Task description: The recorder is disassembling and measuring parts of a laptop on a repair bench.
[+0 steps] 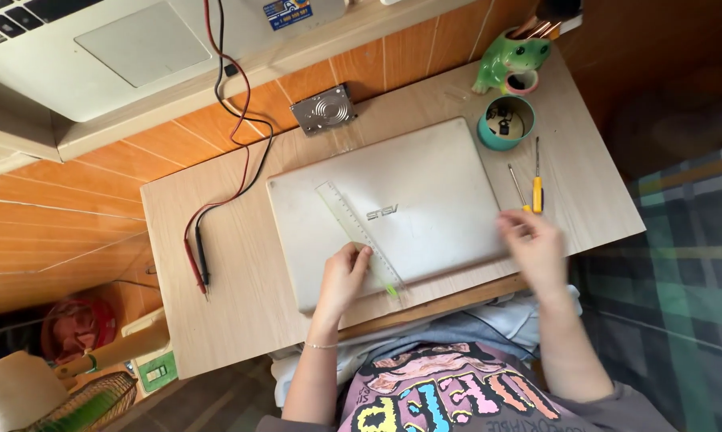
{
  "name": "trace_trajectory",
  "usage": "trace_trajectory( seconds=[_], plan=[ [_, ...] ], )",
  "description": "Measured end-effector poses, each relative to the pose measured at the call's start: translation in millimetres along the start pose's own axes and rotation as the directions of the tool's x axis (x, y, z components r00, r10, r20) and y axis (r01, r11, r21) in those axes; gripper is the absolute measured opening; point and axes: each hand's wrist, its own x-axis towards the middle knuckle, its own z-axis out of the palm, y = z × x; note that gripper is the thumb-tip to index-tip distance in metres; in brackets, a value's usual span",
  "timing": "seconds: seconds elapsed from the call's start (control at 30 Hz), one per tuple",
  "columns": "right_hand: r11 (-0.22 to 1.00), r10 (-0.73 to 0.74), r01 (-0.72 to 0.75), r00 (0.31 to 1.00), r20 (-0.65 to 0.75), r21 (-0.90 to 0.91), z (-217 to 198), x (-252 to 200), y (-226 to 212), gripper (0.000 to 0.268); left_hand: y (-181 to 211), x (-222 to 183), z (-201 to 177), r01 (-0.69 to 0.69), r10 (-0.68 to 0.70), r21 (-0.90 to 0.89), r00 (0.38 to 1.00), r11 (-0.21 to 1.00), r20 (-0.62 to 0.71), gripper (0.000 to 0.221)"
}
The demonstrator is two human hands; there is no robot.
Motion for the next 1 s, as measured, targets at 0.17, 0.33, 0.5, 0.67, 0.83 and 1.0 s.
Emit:
trace_trajectory(
  seconds=[0.17, 0.33, 0.5, 0.67, 0.83, 1.0],
  plan=[
    [0.917, -0.129, 0.056, 0.979, -0.159, -0.395, -22, 2, 45, 0.039, 13, 12, 2, -0.045, 0.048, 0.061, 0.998, 0.997, -0.046, 0.029],
    [0.855, -0.174, 0.062, 0.970, -0.172, -0.515, -22, -15, 77, 0.035, 41, -1, -4, 0.055, 0.067, 0.403, 0.957, 0.914, -0.281, 0.047],
    [0.972, 0.194, -0.211, 0.969, -0.156, -0.103, -34, -58, 76, 0.036, 9, -29, 4, -0.272, 0.310, 0.326, 0.948, 0.905, -0.071, 0.056],
    [0.984, -0.025, -0.013, 0.979, 0.205, 0.179, 32, -86, 21, 0.025, 33, -63, 33, -0.602, 0.585, 0.059, 0.792, 0.797, 0.176, 0.059],
    [0.946, -0.088, -0.065, 0.893, 0.442, 0.319, 100, -101, -17, 0.028, 12, -66, 41, -0.594, 0.599, -0.103, 0.801, 0.798, 0.019, 0.040],
    [0.781, -0.596, 0.619, 0.696, 0.400, 0.086, 102, -65, -84, 0.040, -27, -51, -28, -0.351, 0.423, 0.256, 0.841, 0.901, -0.336, 0.039]
  ],
)
